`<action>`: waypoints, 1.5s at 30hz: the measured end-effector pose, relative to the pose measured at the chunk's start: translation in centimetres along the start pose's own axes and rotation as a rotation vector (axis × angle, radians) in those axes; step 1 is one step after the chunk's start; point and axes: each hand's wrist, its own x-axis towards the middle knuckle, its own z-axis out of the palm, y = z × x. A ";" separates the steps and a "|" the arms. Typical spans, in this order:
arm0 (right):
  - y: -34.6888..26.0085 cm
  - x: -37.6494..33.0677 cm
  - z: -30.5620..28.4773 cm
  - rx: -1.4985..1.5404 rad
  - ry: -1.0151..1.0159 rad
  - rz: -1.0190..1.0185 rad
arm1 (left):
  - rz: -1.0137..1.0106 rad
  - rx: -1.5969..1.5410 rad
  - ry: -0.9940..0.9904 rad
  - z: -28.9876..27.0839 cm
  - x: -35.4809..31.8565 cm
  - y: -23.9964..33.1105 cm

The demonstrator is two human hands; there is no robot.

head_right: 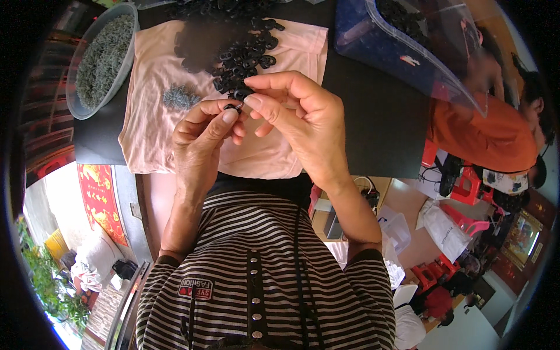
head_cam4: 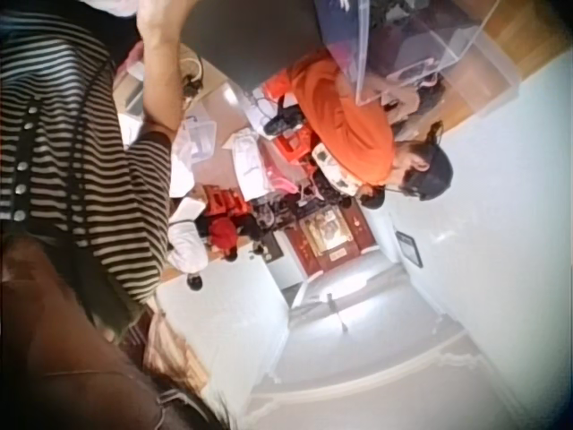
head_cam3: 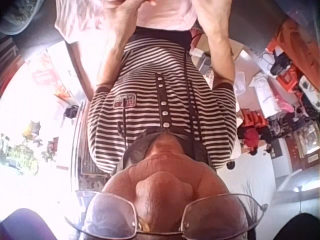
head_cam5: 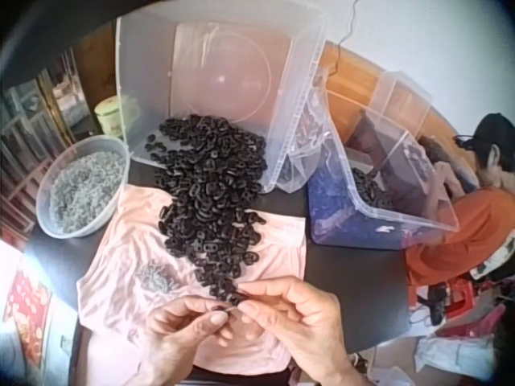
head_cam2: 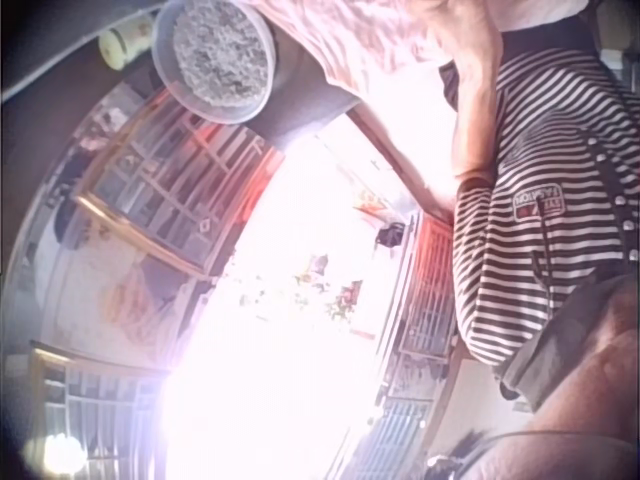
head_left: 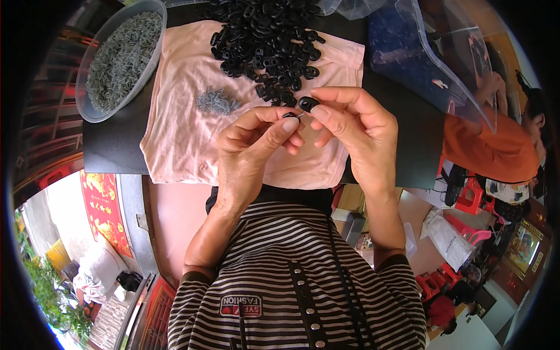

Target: The person assembles black plastic snap fasteners by hand. They pick up a black plastic ring and a metal pin, insert the pin into the ring, and press the components together to secure them. The completed fasteners are placed on a pink cloth on the table.

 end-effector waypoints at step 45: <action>1.1 0.0 0.3 0.109 -0.026 -0.031 | 0.048 -0.032 0.028 0.1 -0.2 0.8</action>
